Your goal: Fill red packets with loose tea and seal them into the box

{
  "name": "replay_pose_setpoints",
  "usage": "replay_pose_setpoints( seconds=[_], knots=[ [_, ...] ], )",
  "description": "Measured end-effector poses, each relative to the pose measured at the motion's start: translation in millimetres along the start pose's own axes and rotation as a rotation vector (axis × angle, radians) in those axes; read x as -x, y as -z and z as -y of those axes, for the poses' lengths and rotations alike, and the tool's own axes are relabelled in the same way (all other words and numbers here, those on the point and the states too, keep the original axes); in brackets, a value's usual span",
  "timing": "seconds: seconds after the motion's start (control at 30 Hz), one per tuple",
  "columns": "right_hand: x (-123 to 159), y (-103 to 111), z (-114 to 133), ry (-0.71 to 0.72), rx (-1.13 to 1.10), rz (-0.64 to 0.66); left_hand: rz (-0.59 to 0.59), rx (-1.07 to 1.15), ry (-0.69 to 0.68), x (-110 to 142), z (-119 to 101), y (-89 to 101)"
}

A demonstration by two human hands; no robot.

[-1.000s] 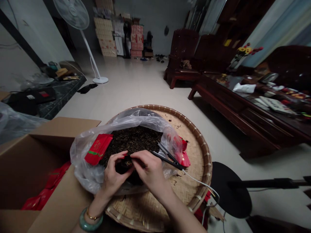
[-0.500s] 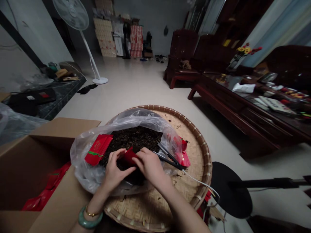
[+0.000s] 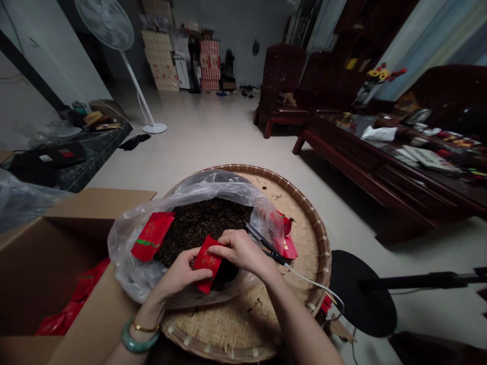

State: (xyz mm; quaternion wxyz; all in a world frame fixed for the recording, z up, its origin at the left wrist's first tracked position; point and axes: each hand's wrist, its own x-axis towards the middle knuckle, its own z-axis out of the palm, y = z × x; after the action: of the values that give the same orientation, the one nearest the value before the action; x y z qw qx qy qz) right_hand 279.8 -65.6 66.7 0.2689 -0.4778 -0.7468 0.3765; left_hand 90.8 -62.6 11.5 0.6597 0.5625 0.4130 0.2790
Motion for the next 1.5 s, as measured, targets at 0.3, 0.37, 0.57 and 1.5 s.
replay_pose_setpoints(
  seconds=[0.3, 0.37, 0.57, 1.5],
  knots=[
    [2, 3, -5, 0.054, 0.034, -0.042, 0.065, 0.204, 0.062, -5, 1, -6.8],
    [1, 4, -8, 0.079, -0.034, -0.012, 0.099, 0.271, 0.092, -3, 0, -9.5],
    [3, 6, -16, 0.128, -0.228, 0.037, 0.107, 0.441, 0.131, 2, 2, -13.6],
    [17, 17, 11, 0.041, 0.074, 0.098, -0.141, -0.097, -0.017, 4, 5, -21.3]
  ],
)
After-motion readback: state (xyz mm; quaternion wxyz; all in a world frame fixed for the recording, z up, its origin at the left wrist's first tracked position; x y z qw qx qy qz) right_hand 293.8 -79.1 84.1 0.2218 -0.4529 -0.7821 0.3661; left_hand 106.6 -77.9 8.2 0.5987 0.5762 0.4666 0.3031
